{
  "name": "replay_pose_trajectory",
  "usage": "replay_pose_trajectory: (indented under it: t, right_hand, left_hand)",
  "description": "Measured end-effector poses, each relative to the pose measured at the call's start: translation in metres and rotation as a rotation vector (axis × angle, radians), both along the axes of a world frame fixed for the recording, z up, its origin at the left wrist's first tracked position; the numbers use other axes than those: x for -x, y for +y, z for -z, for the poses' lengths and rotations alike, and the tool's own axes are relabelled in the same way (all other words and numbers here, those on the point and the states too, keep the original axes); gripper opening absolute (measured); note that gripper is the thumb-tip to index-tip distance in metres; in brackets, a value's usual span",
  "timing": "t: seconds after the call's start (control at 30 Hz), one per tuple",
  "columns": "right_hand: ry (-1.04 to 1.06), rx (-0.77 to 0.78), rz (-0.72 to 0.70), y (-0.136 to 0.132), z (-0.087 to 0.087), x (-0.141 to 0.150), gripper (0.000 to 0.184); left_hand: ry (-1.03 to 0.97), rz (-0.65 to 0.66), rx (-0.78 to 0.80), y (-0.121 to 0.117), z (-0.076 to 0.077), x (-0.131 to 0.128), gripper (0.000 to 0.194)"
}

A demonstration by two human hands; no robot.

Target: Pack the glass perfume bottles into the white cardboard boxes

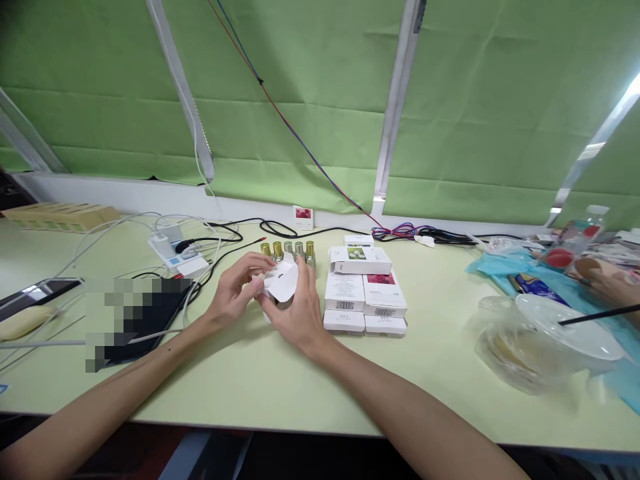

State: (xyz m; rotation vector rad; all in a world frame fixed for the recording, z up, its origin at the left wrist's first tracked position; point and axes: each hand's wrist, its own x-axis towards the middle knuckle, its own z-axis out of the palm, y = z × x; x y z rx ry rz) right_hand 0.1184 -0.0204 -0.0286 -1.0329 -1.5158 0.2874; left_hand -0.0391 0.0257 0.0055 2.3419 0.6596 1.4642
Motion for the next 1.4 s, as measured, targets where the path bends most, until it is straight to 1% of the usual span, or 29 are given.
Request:
replay_pose_trajectory:
  t: [0.17, 0.33, 0.57, 0.7, 0.8, 0.9, 1.0, 1.2, 1.4]
  right_hand:
    - [-0.001, -0.014, 0.006, -0.0005, -0.0011, -0.0002, 0.089]
    - [-0.007, -0.017, -0.02, -0.0024, -0.0037, -0.0012, 0.086]
    - [-0.025, -0.058, -0.098, -0.005, -0.0023, -0.0024, 0.083]
    - [-0.031, -0.039, -0.128, -0.0057, -0.0004, -0.0017, 0.085]
    - [-0.04, -0.027, -0.114, -0.0054, 0.0002, -0.0015, 0.086]
    - [-0.044, -0.027, -0.113, -0.0047, 0.0001, -0.0016, 0.086]
    - [-0.046, -0.021, -0.117, -0.0048, -0.0006, -0.0013, 0.085]
    - [-0.011, -0.025, -0.109, -0.006, -0.0028, -0.0004, 0.08]
    - [-0.035, -0.081, -0.041, -0.0054, -0.0048, -0.0005, 0.072]
  left_hand:
    - [0.024, -0.016, 0.058, -0.0016, -0.0024, -0.0014, 0.026]
    - [0.059, 0.02, 0.128, -0.0022, -0.0049, -0.0019, 0.032]
    - [0.066, 0.041, 0.117, -0.0015, -0.0042, -0.0013, 0.03]
    - [0.047, 0.02, 0.094, -0.0004, -0.0019, 0.0001, 0.029]
    - [0.027, 0.001, 0.133, 0.0007, -0.0006, 0.0007, 0.035]
    - [0.022, 0.047, 0.203, 0.0017, 0.0002, 0.0008, 0.042]
    - [0.011, 0.078, 0.225, 0.0024, 0.0004, 0.0004, 0.039]
    - [-0.014, 0.08, 0.219, 0.0008, -0.0007, -0.0018, 0.031]
    - [0.018, 0.087, 0.225, -0.0013, -0.0009, -0.0032, 0.027]
